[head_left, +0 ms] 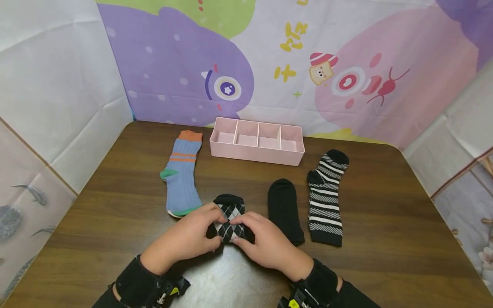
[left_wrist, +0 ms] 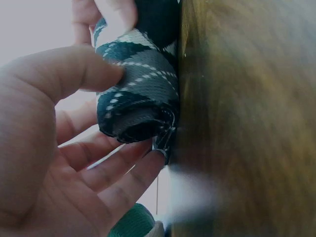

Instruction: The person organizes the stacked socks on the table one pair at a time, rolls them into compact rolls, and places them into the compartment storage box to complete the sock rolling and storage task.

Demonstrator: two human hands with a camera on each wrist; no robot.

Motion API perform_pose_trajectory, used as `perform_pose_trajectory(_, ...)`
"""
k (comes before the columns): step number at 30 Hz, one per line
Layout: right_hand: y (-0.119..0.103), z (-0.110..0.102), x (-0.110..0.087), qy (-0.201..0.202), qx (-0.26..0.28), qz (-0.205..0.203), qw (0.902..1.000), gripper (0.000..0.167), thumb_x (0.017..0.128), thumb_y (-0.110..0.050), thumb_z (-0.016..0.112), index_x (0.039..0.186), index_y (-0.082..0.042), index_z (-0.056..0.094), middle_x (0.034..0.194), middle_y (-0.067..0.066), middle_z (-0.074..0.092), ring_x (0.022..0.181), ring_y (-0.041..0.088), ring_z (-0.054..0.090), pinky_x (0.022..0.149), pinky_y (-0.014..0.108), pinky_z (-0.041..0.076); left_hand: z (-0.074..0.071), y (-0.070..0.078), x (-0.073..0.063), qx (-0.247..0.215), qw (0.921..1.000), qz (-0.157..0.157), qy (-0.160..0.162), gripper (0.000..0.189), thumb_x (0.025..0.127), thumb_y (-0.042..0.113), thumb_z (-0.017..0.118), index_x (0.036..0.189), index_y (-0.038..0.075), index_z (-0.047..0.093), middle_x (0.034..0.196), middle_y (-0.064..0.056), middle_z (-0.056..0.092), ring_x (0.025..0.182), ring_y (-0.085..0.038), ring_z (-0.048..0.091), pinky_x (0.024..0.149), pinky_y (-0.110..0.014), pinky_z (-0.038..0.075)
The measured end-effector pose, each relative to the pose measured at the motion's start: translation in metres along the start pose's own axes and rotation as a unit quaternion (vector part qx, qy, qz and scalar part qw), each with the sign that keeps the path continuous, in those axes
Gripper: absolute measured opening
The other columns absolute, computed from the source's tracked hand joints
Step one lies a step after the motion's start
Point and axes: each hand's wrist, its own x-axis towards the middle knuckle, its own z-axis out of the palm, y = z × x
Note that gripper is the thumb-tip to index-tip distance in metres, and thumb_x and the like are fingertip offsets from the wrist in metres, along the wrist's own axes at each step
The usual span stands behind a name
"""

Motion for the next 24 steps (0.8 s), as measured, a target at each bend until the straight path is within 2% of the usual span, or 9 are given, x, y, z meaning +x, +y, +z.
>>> perform_pose_trajectory(7, 0.0013, 0.0007, 0.0018, -0.01, -0.018, 0.006, 0.9998, 0.033, 0.098, -0.029, 0.073, 0.128, -0.018, 0.065, 0.13, -0.006, 0.06, 0.124, 0.013, 0.051, 0.105, 0.039, 0.045, -0.0006, 0.0017, -0.0004, -0.015, 0.9996, -0.021, -0.012, 0.027, 0.085, 0.008, 0.075, 0.11, 0.011, 0.067, 0.113, 0.002, 0.054, 0.098, -0.014, 0.058, 0.086, -0.039, 0.052)
perform_pose_trajectory(12, -0.0015, -0.0005, 0.0003, -0.007, -0.063, -0.053, 0.9966, 0.04, 0.091, -0.022, 0.081, 0.128, -0.019, 0.068, 0.138, -0.003, 0.054, 0.132, 0.016, 0.046, 0.11, 0.044, 0.04, -0.0004, 0.0021, -0.0008, -0.014, 0.9997, -0.016, -0.012, 0.023, 0.09, 0.008, 0.071, 0.112, 0.008, 0.068, 0.115, 0.001, 0.054, 0.099, -0.015, 0.058, 0.086, -0.039, 0.052)
perform_pose_trajectory(16, -0.0053, -0.0012, -0.0014, -0.027, -0.102, -0.086, 0.9906, 0.044, 0.089, -0.02, 0.082, 0.13, -0.021, 0.067, 0.141, -0.003, 0.053, 0.135, 0.016, 0.046, 0.112, 0.045, 0.038, -0.001, 0.0025, 0.0001, -0.009, 0.9995, -0.019, -0.025, 0.024, 0.094, 0.008, 0.066, 0.117, 0.004, 0.067, 0.118, -0.002, 0.054, 0.103, -0.016, 0.06, 0.088, -0.04, 0.052)
perform_pose_trajectory(20, -0.0072, -0.0005, -0.0015, -0.038, -0.117, -0.083, 0.9889, 0.048, 0.089, -0.018, 0.082, 0.133, -0.02, 0.065, 0.14, -0.003, 0.054, 0.133, 0.016, 0.047, 0.111, 0.043, 0.039, -0.0012, 0.0029, 0.0008, 0.003, 0.9992, -0.019, -0.034, 0.024, 0.096, 0.008, 0.063, 0.119, 0.002, 0.065, 0.121, -0.004, 0.055, 0.107, -0.02, 0.059, 0.091, -0.043, 0.051)
perform_pose_trajectory(24, -0.0068, 0.0006, -0.0003, -0.031, -0.1, -0.071, 0.9919, 0.045, 0.089, -0.011, 0.077, 0.132, -0.019, 0.066, 0.137, -0.003, 0.056, 0.13, 0.016, 0.051, 0.109, 0.041, 0.043, 0.0002, 0.0027, 0.0001, 0.022, 0.9994, -0.015, -0.022, 0.025, 0.095, 0.009, 0.064, 0.119, 0.005, 0.067, 0.119, -0.003, 0.057, 0.112, -0.024, 0.056, 0.094, -0.046, 0.049)
